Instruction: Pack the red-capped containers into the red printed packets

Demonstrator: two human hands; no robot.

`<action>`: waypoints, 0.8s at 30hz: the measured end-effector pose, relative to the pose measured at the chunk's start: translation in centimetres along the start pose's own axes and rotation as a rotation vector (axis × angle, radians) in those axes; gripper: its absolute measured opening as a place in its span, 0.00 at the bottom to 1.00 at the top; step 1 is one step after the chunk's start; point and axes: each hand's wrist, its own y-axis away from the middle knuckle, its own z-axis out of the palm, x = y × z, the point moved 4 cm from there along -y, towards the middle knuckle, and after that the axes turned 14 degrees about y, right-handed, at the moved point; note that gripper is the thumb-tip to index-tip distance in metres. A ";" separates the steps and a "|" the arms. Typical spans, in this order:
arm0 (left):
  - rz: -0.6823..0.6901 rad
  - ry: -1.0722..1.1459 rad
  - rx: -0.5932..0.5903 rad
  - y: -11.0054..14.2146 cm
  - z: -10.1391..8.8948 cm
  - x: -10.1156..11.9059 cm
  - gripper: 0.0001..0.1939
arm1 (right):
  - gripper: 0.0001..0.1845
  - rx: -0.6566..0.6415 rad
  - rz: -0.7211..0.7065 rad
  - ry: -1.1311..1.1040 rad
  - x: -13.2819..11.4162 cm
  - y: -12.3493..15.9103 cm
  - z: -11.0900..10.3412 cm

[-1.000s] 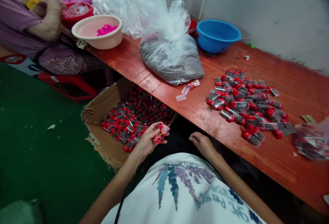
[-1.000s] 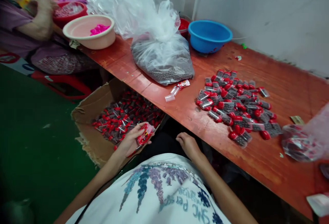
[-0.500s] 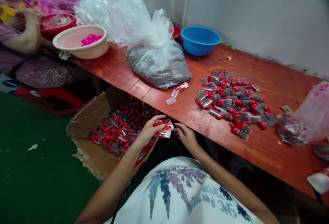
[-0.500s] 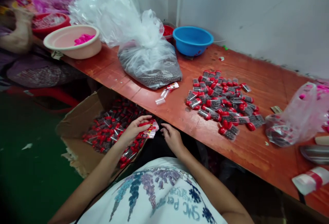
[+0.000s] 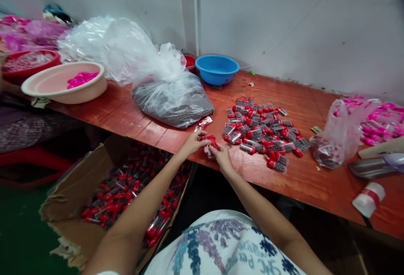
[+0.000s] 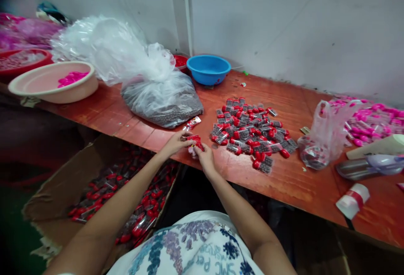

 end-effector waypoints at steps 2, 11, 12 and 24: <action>0.007 -0.066 0.000 -1.2 -0.2 -1.0 0.18 | 0.19 0.042 0.010 0.074 0.2 -0.8 -0.5; 0.079 -0.124 -0.046 -2.9 0.3 -1.6 0.25 | 0.25 0.150 -0.306 0.722 -1.3 -3.5 -2.6; 0.087 -0.117 -0.056 -3.0 0.4 -1.5 0.26 | 0.22 0.132 -0.342 0.750 -1.5 -4.0 -2.6; 0.003 -0.061 -0.070 -4.2 -0.7 -2.8 0.19 | 0.13 0.151 -0.331 0.787 -0.8 -4.4 -2.2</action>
